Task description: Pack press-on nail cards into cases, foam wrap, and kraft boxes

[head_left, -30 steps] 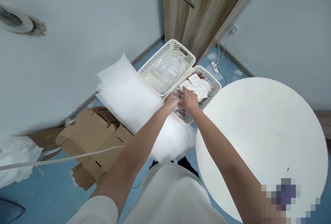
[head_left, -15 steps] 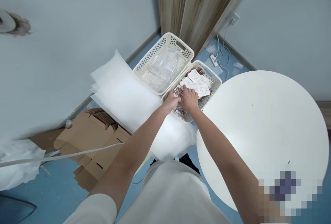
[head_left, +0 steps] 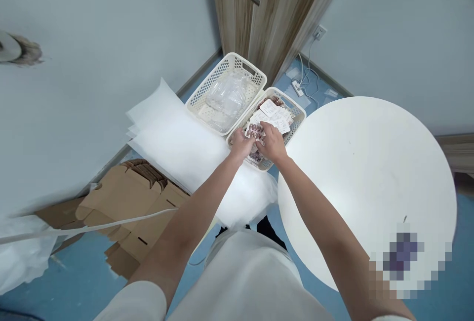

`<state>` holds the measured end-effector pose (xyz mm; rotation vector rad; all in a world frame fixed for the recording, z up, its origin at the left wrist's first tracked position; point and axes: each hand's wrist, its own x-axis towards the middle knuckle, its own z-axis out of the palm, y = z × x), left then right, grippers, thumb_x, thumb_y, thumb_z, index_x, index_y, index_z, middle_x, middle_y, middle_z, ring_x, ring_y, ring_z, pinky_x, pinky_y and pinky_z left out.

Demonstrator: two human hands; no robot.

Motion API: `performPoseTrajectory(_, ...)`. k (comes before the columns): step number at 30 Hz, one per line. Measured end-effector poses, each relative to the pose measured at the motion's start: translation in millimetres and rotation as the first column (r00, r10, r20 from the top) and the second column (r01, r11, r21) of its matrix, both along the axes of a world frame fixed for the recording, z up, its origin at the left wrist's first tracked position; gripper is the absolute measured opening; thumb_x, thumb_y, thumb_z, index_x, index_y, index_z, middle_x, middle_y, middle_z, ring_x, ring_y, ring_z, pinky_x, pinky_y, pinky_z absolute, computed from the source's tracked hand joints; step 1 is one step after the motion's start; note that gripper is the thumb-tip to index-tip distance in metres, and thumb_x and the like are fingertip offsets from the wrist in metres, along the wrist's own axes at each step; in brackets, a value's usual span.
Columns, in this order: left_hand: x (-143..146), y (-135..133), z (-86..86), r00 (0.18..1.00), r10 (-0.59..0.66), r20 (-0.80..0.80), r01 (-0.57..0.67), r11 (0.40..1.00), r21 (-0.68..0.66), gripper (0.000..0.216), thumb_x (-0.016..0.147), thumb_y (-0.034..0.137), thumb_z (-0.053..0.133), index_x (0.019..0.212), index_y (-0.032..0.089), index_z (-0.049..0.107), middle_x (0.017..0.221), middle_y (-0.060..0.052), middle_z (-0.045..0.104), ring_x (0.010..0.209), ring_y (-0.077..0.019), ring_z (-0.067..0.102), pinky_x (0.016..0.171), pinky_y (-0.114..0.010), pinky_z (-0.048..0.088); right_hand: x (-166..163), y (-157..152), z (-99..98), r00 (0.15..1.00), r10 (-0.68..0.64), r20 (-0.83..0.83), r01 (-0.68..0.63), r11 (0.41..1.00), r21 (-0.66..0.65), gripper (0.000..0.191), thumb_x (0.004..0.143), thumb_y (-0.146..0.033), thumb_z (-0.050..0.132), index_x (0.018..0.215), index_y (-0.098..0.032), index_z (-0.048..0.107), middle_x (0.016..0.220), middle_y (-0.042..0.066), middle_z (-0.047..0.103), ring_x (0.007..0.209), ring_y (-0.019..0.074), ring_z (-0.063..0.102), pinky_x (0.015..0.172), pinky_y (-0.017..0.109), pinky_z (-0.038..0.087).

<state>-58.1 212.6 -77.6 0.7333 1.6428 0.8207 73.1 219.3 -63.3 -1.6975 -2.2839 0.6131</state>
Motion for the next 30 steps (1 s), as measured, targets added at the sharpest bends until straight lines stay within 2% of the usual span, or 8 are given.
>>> performPoseTrajectory(3, 6, -9, 11.7, 0.995, 0.021, 0.096, -0.025, 0.999, 0.046, 0.057, 0.07, 0.027, 0.06, 0.122, 0.016, 0.041, 0.118, -0.011, 0.048, 0.101, -0.0184, 0.052, 0.081, -0.029, 0.042, 14, -17, 11.1, 0.993, 0.009, -0.114, -0.003, 0.999, 0.053, 0.064, 0.075, -0.027, 0.05, 0.133, -0.013, 0.025, 0.131, 0.014, 0.04, 0.121, 0.0267, 0.035, 0.097, 0.042, 0.033)
performPoseTrajectory(8, 20, -38, 22.3, 0.967, -0.085, 0.239, 0.06, 0.992, 0.111, 0.028, 0.076, 0.029, 0.051, 0.098, 0.015, 0.058, 0.085, -0.005, 0.06, 0.073, -0.0125, 0.056, 0.067, -0.026, 0.045, 40, -63, 28.9, 0.965, -0.074, -0.25, 0.084, 0.996, 0.027, 0.064, 0.076, -0.025, 0.049, 0.135, -0.017, 0.023, 0.135, 0.013, 0.038, 0.122, 0.0248, 0.038, 0.097, 0.042, 0.037)
performPoseTrajectory(11, 32, -61, 27.3, 0.95, -0.193, 0.246, 0.157, 0.975, 0.158, 0.027, 0.073, 0.029, 0.055, 0.096, 0.015, 0.059, 0.078, -0.003, 0.06, 0.066, -0.0111, 0.055, 0.065, -0.026, 0.046, 59, -97, 37.4, 0.931, -0.153, -0.332, 0.155, 0.988, -0.021, 0.065, 0.077, -0.025, 0.049, 0.136, -0.019, 0.023, 0.136, 0.012, 0.038, 0.115, 0.024, 0.045, 0.092, 0.041, 0.042)
performPoseTrajectory(14, 47, -85, 37.3, 0.925, -0.321, 0.206, 0.27, 0.933, 0.239, 0.033, 0.073, 0.03, 0.056, 0.103, 0.015, 0.058, 0.075, -0.003, 0.059, 0.065, -0.0112, 0.055, 0.065, -0.027, 0.047, 80, -132, 45.1, 0.878, -0.243, -0.413, 0.228, 0.97, -0.085, 0.067, 0.077, -0.027, 0.052, 0.137, -0.021, 0.023, 0.138, 0.013, 0.034, 0.102, 0.0221, 0.053, 0.089, 0.041, 0.044)
performPoseTrajectory(18, 74, -118, 55.6, 0.855, -0.501, 0.137, 0.436, 0.835, 0.335, 0.045, 0.076, 0.031, 0.054, 0.119, 0.018, 0.05, 0.076, -0.001, 0.055, 0.065, -0.0102, 0.054, 0.067, -0.026, 0.047, 118, -182, 52.3, 0.741, -0.389, -0.547, 0.33, 0.921, -0.208, 0.074, 0.073, -0.03, 0.059, 0.137, -0.026, 0.022, 0.131, 0.012, 0.042, 0.086, 0.0172, 0.058, 0.084, 0.04, 0.047)
performPoseTrajectory(21, 99, -145, 67.1, 0.758, -0.645, 0.091, 0.578, 0.73, 0.364, 0.049, 0.077, 0.031, 0.052, 0.125, 0.02, 0.046, 0.08, -0.001, 0.054, 0.065, -0.0096, 0.054, 0.069, -0.026, 0.047, 151, -222, 53.1, 0.618, -0.451, -0.644, 0.343, 0.892, -0.295, 0.07, 0.071, -0.031, 0.061, 0.134, -0.026, 0.031, 0.117, 0.008, 0.052, 0.076, 0.0139, 0.059, 0.081, 0.038, 0.048)
performPoseTrajectory(25, 138, -180, 75.6, 0.626, -0.779, 0.037, 0.719, 0.595, 0.36, 0.05, 0.079, 0.031, 0.05, 0.128, 0.021, 0.043, 0.082, -0.001, 0.052, 0.068, -0.0094, 0.054, 0.071, -0.026, 0.045, 195, -276, 51.5, 0.542, -0.514, -0.665, 0.386, 0.855, -0.347, 0.064, 0.07, -0.03, 0.062, 0.129, -0.026, 0.04, 0.097, 0.004, 0.057, 0.07, 0.0121, 0.057, 0.078, 0.036, 0.048)
performPoseTrajectory(30, 186, -214, 77.6, 0.433, -0.899, -0.067, 0.862, 0.392, 0.32, 0.071, 0.071, 0.031, 0.063, 0.135, 0.026, 0.032, 0.094, -0.001, 0.051, 0.068, -0.0081, 0.053, 0.069, -0.026, 0.046, 238, -331, 50.9, 0.452, -0.577, -0.68, 0.433, 0.809, -0.399, 0.069, 0.07, -0.03, 0.062, 0.133, -0.026, 0.034, 0.09, 0.002, 0.055, 0.069, 0.0113, 0.056, 0.075, 0.034, 0.048)
